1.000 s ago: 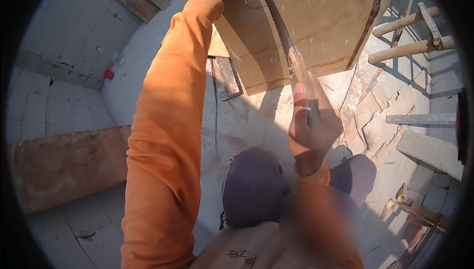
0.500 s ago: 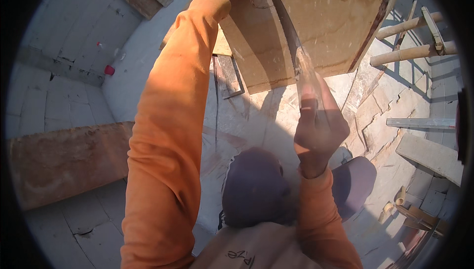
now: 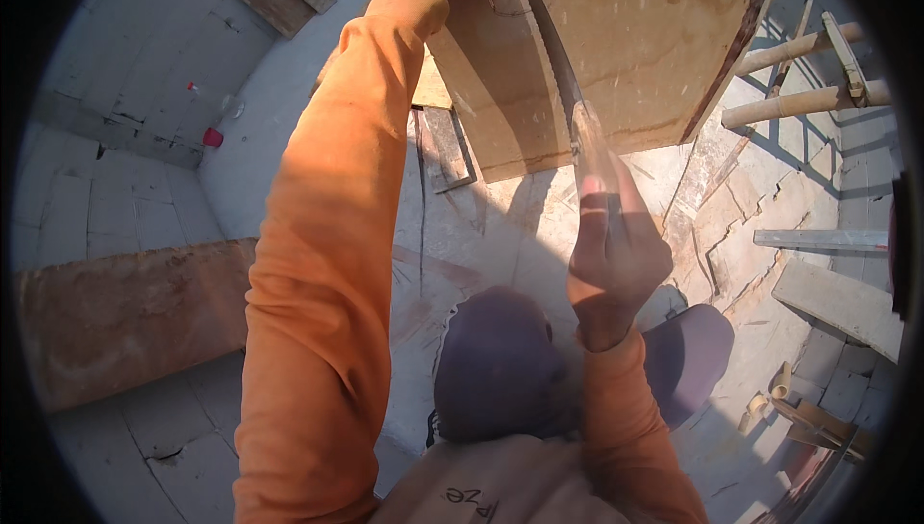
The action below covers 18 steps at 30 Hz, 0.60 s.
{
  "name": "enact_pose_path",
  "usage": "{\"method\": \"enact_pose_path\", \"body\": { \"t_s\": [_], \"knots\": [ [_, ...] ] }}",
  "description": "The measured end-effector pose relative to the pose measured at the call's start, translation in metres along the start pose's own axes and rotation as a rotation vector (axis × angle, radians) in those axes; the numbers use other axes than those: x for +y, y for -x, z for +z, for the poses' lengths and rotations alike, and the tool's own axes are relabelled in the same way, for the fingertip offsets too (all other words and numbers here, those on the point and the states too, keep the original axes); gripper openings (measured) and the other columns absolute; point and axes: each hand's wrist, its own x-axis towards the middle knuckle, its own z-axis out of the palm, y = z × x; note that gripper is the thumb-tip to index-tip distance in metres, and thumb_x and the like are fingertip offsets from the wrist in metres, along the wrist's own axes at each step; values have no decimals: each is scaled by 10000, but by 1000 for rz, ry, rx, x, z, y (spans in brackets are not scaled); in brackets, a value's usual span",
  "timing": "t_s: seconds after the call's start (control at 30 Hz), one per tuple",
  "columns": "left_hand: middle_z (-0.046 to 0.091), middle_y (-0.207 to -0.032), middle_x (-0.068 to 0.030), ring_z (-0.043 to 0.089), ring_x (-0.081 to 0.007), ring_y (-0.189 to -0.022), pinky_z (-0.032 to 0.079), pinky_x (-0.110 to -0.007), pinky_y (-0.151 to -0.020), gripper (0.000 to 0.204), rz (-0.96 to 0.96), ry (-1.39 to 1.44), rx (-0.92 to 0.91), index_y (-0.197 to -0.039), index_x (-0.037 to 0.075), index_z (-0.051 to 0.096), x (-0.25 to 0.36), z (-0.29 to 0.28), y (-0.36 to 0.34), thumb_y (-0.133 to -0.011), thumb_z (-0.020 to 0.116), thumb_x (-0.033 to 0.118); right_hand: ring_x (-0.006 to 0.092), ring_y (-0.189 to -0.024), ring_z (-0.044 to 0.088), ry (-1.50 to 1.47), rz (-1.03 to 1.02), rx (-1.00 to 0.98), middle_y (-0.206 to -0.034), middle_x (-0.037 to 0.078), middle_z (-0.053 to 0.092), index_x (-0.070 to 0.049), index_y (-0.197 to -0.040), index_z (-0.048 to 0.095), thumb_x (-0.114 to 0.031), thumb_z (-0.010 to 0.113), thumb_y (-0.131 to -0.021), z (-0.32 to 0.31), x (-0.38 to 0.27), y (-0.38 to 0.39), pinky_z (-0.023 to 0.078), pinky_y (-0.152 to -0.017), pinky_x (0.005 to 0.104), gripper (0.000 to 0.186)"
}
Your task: The person saws a hole into a wooden board with a hand saw while holding the board in place by hand.
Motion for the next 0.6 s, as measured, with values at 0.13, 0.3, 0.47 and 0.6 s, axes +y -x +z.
{"method": "enact_pose_path", "body": {
  "t_s": [0.13, 0.3, 0.47, 0.6],
  "knots": [
    [631, -1387, -100, 563, -294, -1315, 390, -565, -1091, 718, -28, 85, -135, -1448, 121, 509, 33, -29, -9, -786, 766, 224, 165, -792, 754, 67, 12, -10, -955, 257, 768, 180, -1242, 634, -10, 656, -938, -61, 1, 72, 580, -683, 271, 359],
    [620, -1399, -95, 560, -290, -1316, 388, -575, -1097, 713, 26, -14, 23, -1439, 125, 513, 2, 13, -18, -776, 764, 206, 136, -742, 718, -77, -66, 72, -926, 263, 762, 117, -1222, 688, -13, 717, -901, 40, 2, -79, 549, -682, 268, 346],
    [616, -1403, -103, 557, -291, -1321, 374, -568, -1128, 755, -31, -23, -51, -1438, 118, 512, -3, 2, -6, -749, 798, 232, 170, -805, 747, -29, -9, -43, -941, 275, 758, 127, -1240, 667, -28, 689, -934, 20, 0, -33, 568, -710, 281, 343],
    [617, -1409, -104, 560, -285, -1319, 392, -554, -1113, 774, -54, 23, -98, -1445, 111, 505, 33, -24, -10, -745, 808, 242, 184, -824, 754, 138, 49, -52, -982, 264, 764, 179, -1226, 641, 21, 646, -946, -64, -14, 72, 591, -735, 284, 322]
  ]
}}
